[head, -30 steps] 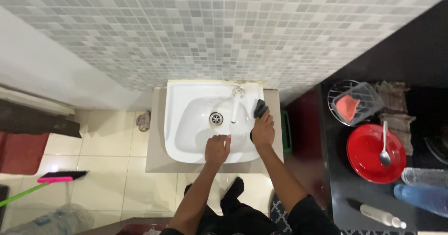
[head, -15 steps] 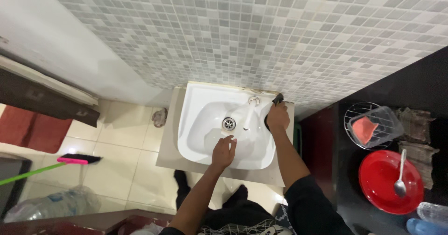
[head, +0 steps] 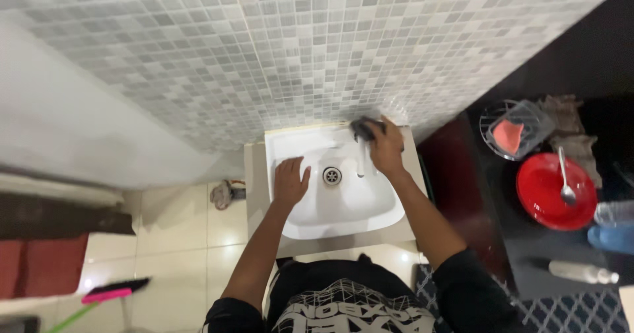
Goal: The person wipes the interior and rim of a white wall-mounted sink using a dark cloth. The person also wipes the tiled wall above the sink. The person repeatedly scrubs the sink basin and faucet area.
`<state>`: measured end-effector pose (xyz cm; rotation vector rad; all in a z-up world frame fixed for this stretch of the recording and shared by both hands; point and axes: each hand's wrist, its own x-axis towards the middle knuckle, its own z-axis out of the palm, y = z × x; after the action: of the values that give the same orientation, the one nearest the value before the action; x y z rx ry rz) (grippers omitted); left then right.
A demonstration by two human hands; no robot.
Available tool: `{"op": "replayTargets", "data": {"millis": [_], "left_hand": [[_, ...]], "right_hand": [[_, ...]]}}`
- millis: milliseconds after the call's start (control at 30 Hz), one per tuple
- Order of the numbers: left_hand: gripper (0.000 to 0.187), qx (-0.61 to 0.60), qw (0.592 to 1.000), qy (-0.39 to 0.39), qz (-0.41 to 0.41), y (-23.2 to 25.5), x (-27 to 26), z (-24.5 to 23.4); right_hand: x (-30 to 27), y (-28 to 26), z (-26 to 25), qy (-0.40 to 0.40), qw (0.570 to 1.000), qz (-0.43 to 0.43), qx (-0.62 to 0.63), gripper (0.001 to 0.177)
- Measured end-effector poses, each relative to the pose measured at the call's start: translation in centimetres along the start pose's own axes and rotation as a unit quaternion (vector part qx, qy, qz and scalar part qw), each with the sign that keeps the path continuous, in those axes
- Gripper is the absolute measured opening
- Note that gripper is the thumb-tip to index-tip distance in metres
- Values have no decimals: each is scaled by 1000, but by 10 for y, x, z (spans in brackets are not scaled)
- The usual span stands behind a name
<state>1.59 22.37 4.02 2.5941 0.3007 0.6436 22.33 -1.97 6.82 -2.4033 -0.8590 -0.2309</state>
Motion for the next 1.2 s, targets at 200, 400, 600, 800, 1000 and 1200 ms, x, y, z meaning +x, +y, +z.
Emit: {"op": "replayTargets", "data": {"millis": [200,400,600,800,1000,1200], "left_hand": [[34,-22,997,-34,63,-45,29,3],[45,31,987,-107,113,-60,44,16],[68,131,974,-131,130,-63,42,37],[69,170,936,-135,277,-55,43,37],[88,55,942,-275,182,-39,59,10],[94,30,942,-294,161,-32,63,1]], "right_hand": [[-34,-19,27,-60,993,-18,98,66],[-16,-49,40,63,961,268,11,73],[11,-47,72,-6,897,441,-38,76],[11,-37,97,-58,875,480,-39,64],[-20,-55,84,24,911,412,2,58],[-57,-96,82,88,916,383,-80,59]]}}
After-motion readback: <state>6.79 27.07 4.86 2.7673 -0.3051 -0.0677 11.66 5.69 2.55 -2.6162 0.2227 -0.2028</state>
